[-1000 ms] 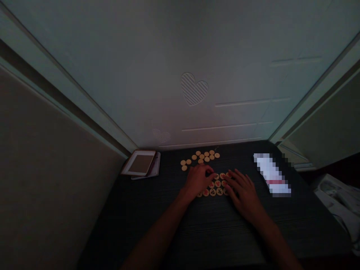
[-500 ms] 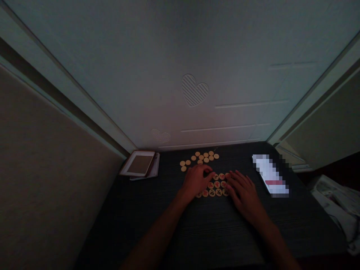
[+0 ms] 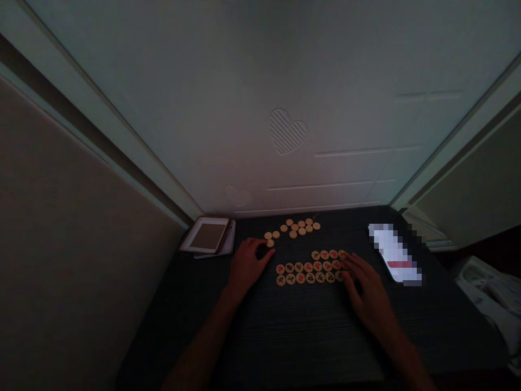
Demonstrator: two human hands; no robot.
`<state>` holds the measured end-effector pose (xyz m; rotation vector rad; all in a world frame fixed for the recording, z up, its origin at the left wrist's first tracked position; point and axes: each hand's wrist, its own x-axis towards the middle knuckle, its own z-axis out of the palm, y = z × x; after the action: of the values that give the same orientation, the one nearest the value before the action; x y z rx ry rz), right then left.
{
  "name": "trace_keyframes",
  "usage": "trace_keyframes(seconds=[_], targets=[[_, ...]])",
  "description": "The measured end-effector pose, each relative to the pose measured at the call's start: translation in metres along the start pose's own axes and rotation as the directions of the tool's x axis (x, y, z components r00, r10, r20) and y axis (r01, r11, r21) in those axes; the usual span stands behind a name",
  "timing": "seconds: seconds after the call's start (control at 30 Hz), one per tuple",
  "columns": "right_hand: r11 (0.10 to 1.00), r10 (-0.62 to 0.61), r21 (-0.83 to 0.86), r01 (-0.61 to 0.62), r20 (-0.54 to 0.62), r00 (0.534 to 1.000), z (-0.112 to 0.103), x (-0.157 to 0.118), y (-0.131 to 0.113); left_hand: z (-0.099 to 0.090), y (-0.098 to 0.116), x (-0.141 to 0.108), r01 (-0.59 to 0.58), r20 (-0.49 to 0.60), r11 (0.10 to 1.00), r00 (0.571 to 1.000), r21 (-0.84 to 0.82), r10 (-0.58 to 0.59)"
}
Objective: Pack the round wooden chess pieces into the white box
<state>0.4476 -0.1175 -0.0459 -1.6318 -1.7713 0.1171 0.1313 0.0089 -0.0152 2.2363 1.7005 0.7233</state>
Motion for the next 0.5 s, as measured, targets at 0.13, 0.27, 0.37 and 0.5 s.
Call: trace_keyframes(seconds=[0.13, 0.27, 0.37, 0.5], targets=[[0.999, -0.039, 0.034, 0.040, -0.028, 0.999, 0.001, 0.001, -0.013, 0.007, 0.006, 0.000, 0.083, -0.069, 0.994, 0.995, 0.072, -0.078], [0.998, -0.056, 0.032, 0.058, -0.047, 0.997, 0.003, 0.001, -0.025, 0.007, 0.011, 0.004, 0.136, -0.073, 0.990, 0.988, 0.019, -0.135], [0.996, -0.073, 0.046, 0.075, -0.048, 0.996, 0.005, 0.002, -0.035, 0.000, 0.019, -0.001, 0.129, -0.063, 0.973, 0.988, -0.191, -0.143], [0.990, -0.100, 0.101, 0.101, -0.020, 0.995, 0.008, 0.008, -0.055, -0.013, 0.044, -0.023, 0.148, 0.119, 0.818, 0.988, -0.556, -0.098]])
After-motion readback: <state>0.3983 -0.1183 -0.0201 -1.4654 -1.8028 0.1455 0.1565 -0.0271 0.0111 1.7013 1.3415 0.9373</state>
